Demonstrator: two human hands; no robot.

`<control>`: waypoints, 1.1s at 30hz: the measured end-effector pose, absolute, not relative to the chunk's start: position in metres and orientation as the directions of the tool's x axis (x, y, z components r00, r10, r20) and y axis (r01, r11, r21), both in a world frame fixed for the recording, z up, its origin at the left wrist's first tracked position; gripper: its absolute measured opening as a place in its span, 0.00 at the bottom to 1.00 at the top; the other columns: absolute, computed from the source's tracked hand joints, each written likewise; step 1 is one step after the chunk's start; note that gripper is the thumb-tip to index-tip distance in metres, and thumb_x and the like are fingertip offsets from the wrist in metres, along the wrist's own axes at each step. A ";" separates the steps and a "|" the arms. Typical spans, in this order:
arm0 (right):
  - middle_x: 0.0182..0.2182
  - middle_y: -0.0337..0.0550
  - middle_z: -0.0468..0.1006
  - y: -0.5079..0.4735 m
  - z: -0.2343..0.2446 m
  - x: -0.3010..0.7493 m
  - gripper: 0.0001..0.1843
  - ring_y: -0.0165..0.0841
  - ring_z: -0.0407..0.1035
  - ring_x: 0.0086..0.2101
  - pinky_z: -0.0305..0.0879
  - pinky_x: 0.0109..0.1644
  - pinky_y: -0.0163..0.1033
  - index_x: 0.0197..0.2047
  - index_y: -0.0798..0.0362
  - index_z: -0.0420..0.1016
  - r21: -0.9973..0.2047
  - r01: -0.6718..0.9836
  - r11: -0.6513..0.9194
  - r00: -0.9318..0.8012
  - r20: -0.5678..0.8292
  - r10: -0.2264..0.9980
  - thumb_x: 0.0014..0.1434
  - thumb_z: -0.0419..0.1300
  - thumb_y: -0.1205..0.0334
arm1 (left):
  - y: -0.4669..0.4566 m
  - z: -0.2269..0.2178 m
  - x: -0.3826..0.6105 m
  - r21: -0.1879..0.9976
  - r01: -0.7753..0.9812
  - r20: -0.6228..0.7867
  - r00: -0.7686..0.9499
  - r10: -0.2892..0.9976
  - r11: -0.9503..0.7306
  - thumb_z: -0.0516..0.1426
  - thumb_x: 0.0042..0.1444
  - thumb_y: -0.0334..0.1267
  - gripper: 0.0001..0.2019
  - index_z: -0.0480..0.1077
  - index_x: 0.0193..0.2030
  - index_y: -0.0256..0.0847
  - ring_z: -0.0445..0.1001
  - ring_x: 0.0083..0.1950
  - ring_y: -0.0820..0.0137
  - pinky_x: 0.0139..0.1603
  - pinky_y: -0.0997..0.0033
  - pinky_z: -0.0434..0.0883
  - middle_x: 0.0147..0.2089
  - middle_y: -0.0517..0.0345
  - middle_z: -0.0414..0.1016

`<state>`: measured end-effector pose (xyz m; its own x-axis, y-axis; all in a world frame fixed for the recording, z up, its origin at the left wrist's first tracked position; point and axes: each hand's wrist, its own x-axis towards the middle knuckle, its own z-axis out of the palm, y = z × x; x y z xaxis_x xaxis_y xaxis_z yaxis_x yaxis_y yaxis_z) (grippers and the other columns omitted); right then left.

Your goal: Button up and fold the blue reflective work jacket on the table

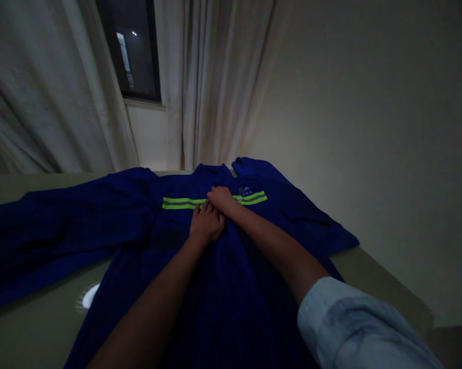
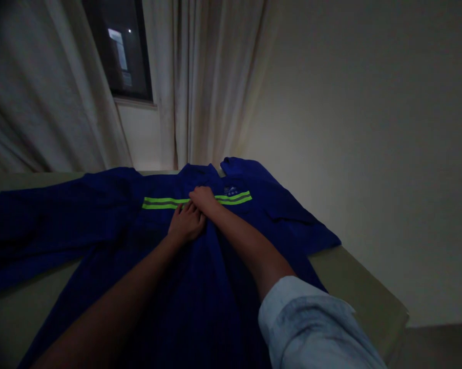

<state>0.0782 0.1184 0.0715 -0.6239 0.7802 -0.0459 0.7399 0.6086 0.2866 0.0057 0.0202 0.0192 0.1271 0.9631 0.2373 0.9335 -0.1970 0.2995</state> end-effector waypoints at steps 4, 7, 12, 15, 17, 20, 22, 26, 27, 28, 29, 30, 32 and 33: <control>0.51 0.62 0.82 0.120 0.076 0.081 0.18 0.46 0.79 0.52 0.75 0.54 0.46 0.53 0.59 0.83 0.271 0.701 0.660 -0.669 -0.074 0.740 0.74 0.51 0.68 | 0.023 0.016 0.004 0.292 0.934 0.216 0.144 0.966 -0.204 0.44 0.72 0.44 0.27 0.69 0.69 0.37 0.57 0.78 0.51 0.77 0.39 0.49 0.74 0.41 0.66; 0.51 0.61 0.83 0.120 0.077 0.079 0.18 0.45 0.78 0.54 0.74 0.55 0.46 0.51 0.58 0.84 0.241 0.684 0.689 -0.692 -0.084 0.717 0.73 0.52 0.69 | 0.022 0.017 0.003 0.282 0.936 0.211 0.155 0.965 -0.211 0.44 0.71 0.44 0.26 0.70 0.68 0.37 0.57 0.78 0.50 0.77 0.39 0.48 0.74 0.40 0.66; 0.49 0.56 0.84 0.131 0.079 0.084 0.12 0.43 0.79 0.51 0.73 0.55 0.44 0.49 0.55 0.84 0.169 0.740 0.651 -0.655 -0.040 0.755 0.70 0.59 0.65 | 0.019 0.023 0.004 0.276 0.940 0.219 0.143 0.965 -0.202 0.44 0.72 0.43 0.25 0.70 0.68 0.39 0.60 0.77 0.50 0.76 0.41 0.52 0.73 0.42 0.67; 0.52 0.56 0.83 0.152 0.084 0.102 0.16 0.43 0.78 0.52 0.73 0.57 0.44 0.53 0.55 0.83 0.121 0.812 0.571 -0.580 0.056 0.813 0.71 0.60 0.55 | 0.020 0.023 0.006 0.279 0.944 0.238 0.112 0.965 -0.179 0.45 0.72 0.43 0.26 0.66 0.72 0.38 0.60 0.77 0.50 0.76 0.42 0.53 0.76 0.41 0.64; 0.61 0.62 0.76 0.172 0.086 0.118 0.23 0.45 0.73 0.60 0.68 0.63 0.49 0.63 0.57 0.76 0.019 0.885 0.465 -0.460 0.185 0.868 0.73 0.56 0.52 | 0.020 0.024 0.007 0.280 0.945 0.251 0.099 0.963 -0.170 0.45 0.72 0.42 0.27 0.64 0.73 0.37 0.61 0.76 0.50 0.76 0.41 0.54 0.76 0.40 0.63; 0.70 0.69 0.64 0.203 0.082 0.137 0.39 0.47 0.65 0.66 0.62 0.68 0.53 0.75 0.62 0.60 -0.382 0.886 0.263 -0.169 0.263 0.950 0.69 0.63 0.51 | 0.018 0.027 0.006 0.268 0.941 0.289 0.124 0.949 -0.204 0.45 0.72 0.39 0.29 0.56 0.77 0.38 0.60 0.77 0.57 0.77 0.49 0.55 0.79 0.45 0.58; 0.67 0.71 0.69 0.220 0.077 0.143 0.45 0.47 0.71 0.62 0.67 0.64 0.50 0.74 0.65 0.59 -0.563 0.803 0.196 -0.096 0.203 0.975 0.62 0.69 0.55 | 0.016 0.030 0.004 0.275 0.920 0.340 0.177 0.923 -0.278 0.45 0.71 0.36 0.29 0.54 0.78 0.42 0.57 0.78 0.64 0.77 0.56 0.54 0.80 0.52 0.55; 0.50 0.58 0.83 0.234 0.080 0.146 0.31 0.40 0.80 0.45 0.74 0.51 0.42 0.64 0.66 0.74 -0.629 0.733 0.259 -0.198 0.167 0.966 0.57 0.66 0.69 | 0.016 0.033 0.000 0.368 0.890 0.383 0.120 0.916 -0.270 0.45 0.74 0.42 0.20 0.78 0.55 0.45 0.70 0.68 0.61 0.74 0.55 0.59 0.66 0.53 0.76; 0.48 0.53 0.84 0.233 0.084 0.149 0.27 0.38 0.80 0.43 0.74 0.50 0.41 0.61 0.63 0.76 -0.637 0.714 0.290 -0.233 0.175 0.957 0.58 0.63 0.71 | 0.017 0.032 -0.001 0.386 0.894 0.374 0.073 0.925 -0.227 0.44 0.75 0.43 0.22 0.80 0.47 0.45 0.74 0.64 0.60 0.73 0.52 0.60 0.60 0.52 0.80; 0.47 0.49 0.85 0.229 0.090 0.154 0.25 0.36 0.79 0.43 0.73 0.50 0.39 0.59 0.61 0.78 -0.639 0.696 0.326 -0.269 0.189 0.944 0.58 0.61 0.72 | 0.019 0.030 -0.003 0.399 0.897 0.368 0.032 0.929 -0.189 0.44 0.75 0.43 0.22 0.80 0.43 0.44 0.76 0.60 0.59 0.72 0.50 0.61 0.54 0.51 0.83; 0.46 0.46 0.85 0.224 0.095 0.161 0.23 0.35 0.78 0.43 0.72 0.52 0.38 0.57 0.58 0.80 -0.634 0.683 0.363 -0.303 0.207 0.930 0.58 0.60 0.73 | 0.021 0.029 -0.004 0.409 0.898 0.366 0.002 0.930 -0.163 0.45 0.75 0.43 0.22 0.79 0.42 0.44 0.77 0.57 0.58 0.71 0.49 0.61 0.51 0.51 0.83; 0.46 0.44 0.85 0.216 0.100 0.169 0.22 0.34 0.78 0.45 0.71 0.53 0.38 0.54 0.56 0.82 -0.620 0.676 0.398 -0.335 0.222 0.916 0.57 0.59 0.74 | 0.023 0.027 -0.006 0.422 0.895 0.368 -0.022 0.930 -0.145 0.47 0.74 0.43 0.20 0.79 0.41 0.43 0.78 0.55 0.58 0.70 0.49 0.63 0.49 0.51 0.84; 0.44 0.42 0.84 0.193 0.105 0.191 0.19 0.36 0.76 0.47 0.68 0.57 0.40 0.43 0.54 0.85 -0.575 0.683 0.451 -0.385 0.241 0.891 0.53 0.59 0.77 | 0.026 0.025 -0.009 0.442 0.889 0.375 -0.060 0.925 -0.121 0.51 0.71 0.43 0.15 0.78 0.42 0.43 0.79 0.51 0.58 0.63 0.53 0.69 0.45 0.52 0.83; 0.43 0.43 0.84 0.179 0.106 0.204 0.17 0.37 0.75 0.49 0.66 0.58 0.42 0.38 0.54 0.85 -0.548 0.694 0.468 -0.401 0.245 0.883 0.50 0.60 0.79 | 0.026 0.024 -0.010 0.450 0.887 0.382 -0.085 0.920 -0.104 0.53 0.69 0.42 0.12 0.77 0.43 0.43 0.78 0.50 0.58 0.59 0.55 0.71 0.44 0.51 0.82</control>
<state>0.2039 0.1792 0.1057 -0.4010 0.8826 0.2453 0.6939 0.4675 -0.5477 -0.0104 0.0263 0.0243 -0.0854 0.9203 0.3819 0.8869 -0.1044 0.4500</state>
